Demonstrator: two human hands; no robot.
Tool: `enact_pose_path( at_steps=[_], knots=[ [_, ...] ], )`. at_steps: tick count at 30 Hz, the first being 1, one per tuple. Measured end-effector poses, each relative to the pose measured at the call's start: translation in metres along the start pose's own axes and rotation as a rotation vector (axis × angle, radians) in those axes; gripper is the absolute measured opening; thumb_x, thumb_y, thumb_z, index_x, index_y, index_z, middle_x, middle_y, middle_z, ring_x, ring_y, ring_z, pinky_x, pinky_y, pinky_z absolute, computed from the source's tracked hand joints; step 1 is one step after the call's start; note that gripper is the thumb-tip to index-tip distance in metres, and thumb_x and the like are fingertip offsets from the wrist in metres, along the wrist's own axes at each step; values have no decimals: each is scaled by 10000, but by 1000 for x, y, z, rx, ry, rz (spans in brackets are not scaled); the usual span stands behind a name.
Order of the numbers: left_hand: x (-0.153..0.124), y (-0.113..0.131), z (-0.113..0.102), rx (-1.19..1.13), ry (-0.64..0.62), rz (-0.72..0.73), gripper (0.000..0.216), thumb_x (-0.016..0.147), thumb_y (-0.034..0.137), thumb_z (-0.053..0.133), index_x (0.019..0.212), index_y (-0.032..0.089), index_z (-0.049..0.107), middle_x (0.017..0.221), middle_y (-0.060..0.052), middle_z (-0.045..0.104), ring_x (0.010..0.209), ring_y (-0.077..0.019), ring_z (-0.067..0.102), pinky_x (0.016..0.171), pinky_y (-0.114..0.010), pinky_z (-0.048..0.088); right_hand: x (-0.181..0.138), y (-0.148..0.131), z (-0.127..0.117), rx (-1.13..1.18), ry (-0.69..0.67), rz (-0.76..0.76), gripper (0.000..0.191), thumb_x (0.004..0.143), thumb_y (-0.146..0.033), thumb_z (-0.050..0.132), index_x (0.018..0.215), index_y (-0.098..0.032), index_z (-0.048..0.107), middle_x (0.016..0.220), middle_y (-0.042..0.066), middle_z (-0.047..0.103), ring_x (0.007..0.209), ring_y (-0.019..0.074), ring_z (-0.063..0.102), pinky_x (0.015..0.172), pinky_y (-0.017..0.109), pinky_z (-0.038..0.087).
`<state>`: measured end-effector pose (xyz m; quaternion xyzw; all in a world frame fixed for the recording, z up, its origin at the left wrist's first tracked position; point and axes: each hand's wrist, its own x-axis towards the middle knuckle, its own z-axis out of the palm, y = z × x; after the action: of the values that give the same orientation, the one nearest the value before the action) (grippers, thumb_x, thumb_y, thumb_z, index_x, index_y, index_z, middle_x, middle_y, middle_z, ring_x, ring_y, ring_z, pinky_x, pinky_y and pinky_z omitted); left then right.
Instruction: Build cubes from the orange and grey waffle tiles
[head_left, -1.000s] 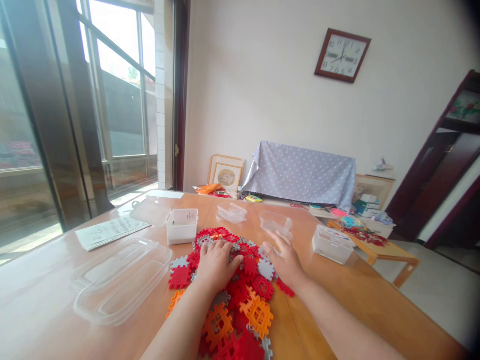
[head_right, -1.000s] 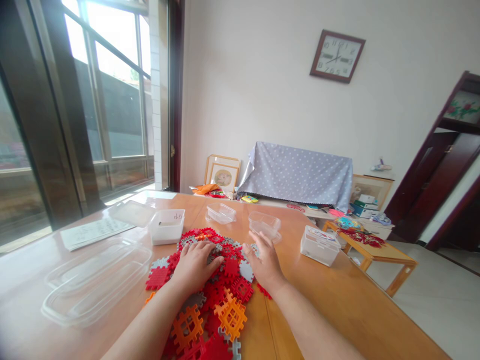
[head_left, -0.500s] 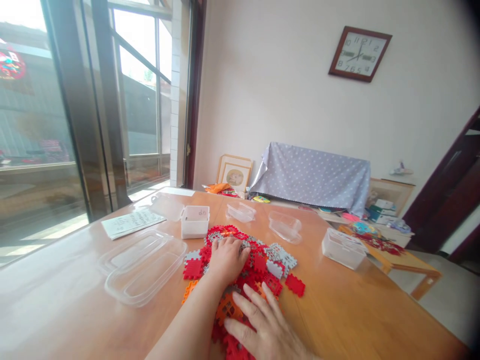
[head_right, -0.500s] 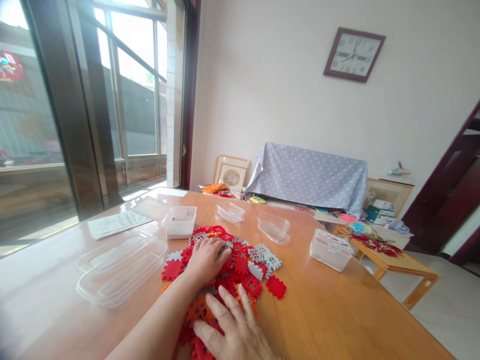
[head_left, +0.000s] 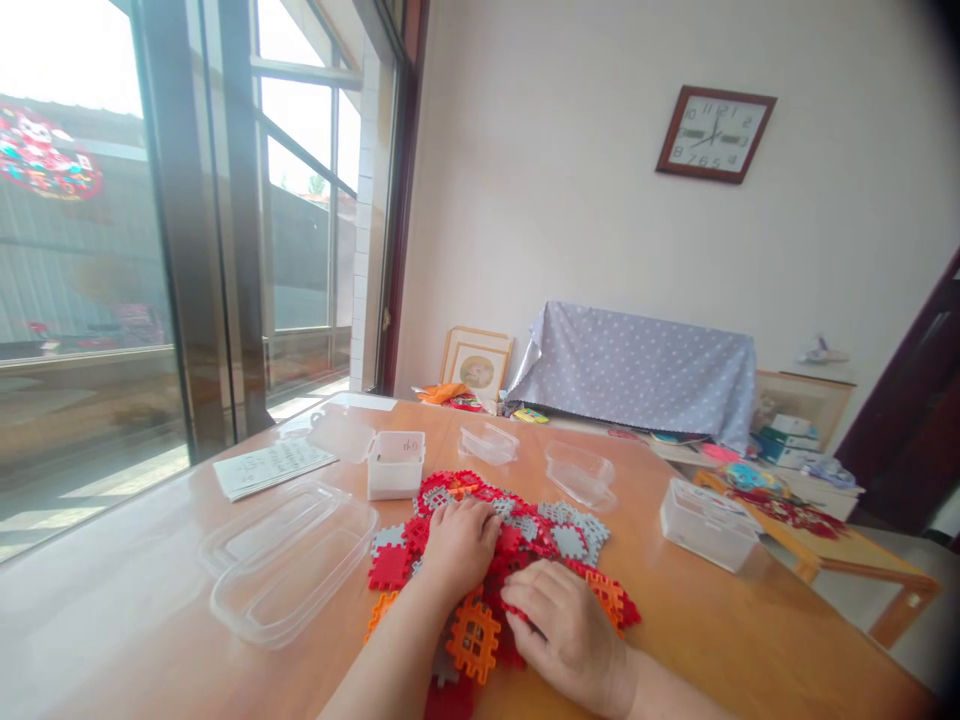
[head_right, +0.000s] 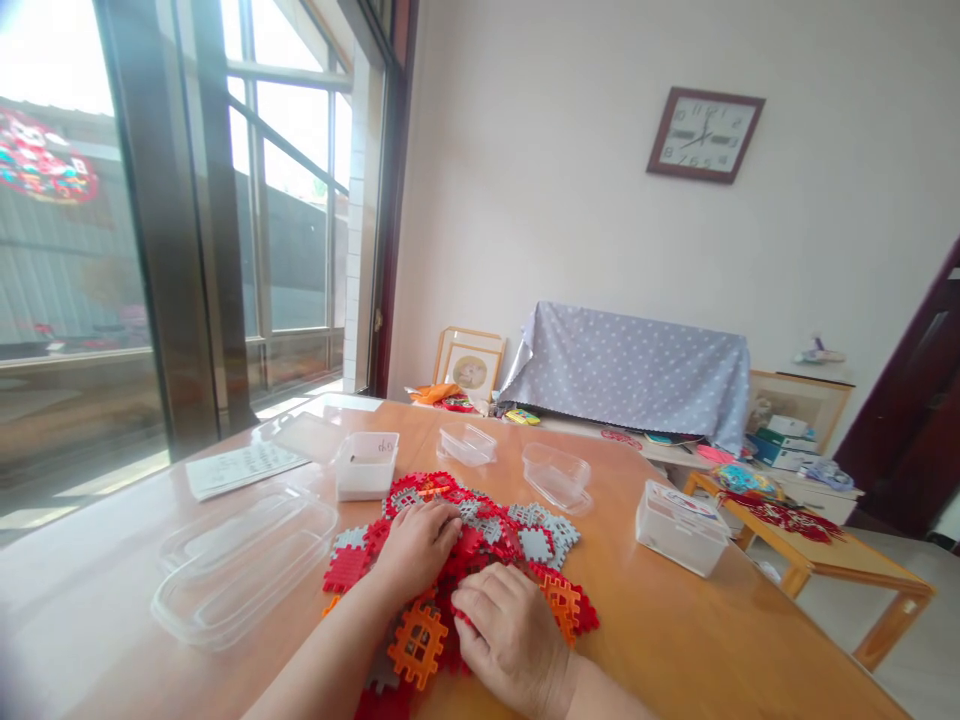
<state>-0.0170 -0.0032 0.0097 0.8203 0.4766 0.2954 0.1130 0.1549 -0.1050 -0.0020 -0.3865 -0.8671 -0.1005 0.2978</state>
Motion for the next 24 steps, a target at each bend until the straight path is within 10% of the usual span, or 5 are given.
enact_pose_path(
  at_steps=[14,20,24],
  knots=[
    [0,1,2,51,0,52,304,987,378,397,973,262,677,1068,-59,697,1028,-243,621,931,-388,446,61,72,29,66,180,457,240,916,-310,594,1121,-234,695,1063,60,742,1025,245,659,948,396,495],
    [-1,6,-3,50,-9,57,343,995,434,388,990,254,680,1090,-72,689,1058,-253,617,969,-409,437,44,83,-7,247,267,704,415,945,-527,493,1166,-237,692,1187,70,726,1148,250,650,1017,404,493],
    [-3,7,-4,48,4,57,427,966,565,416,1147,268,664,1227,-86,663,1186,-292,571,1054,-463,382,0,73,-38,195,61,749,544,902,-604,539,1334,-281,606,1368,79,635,1285,285,572,1073,459,460]
  ],
)
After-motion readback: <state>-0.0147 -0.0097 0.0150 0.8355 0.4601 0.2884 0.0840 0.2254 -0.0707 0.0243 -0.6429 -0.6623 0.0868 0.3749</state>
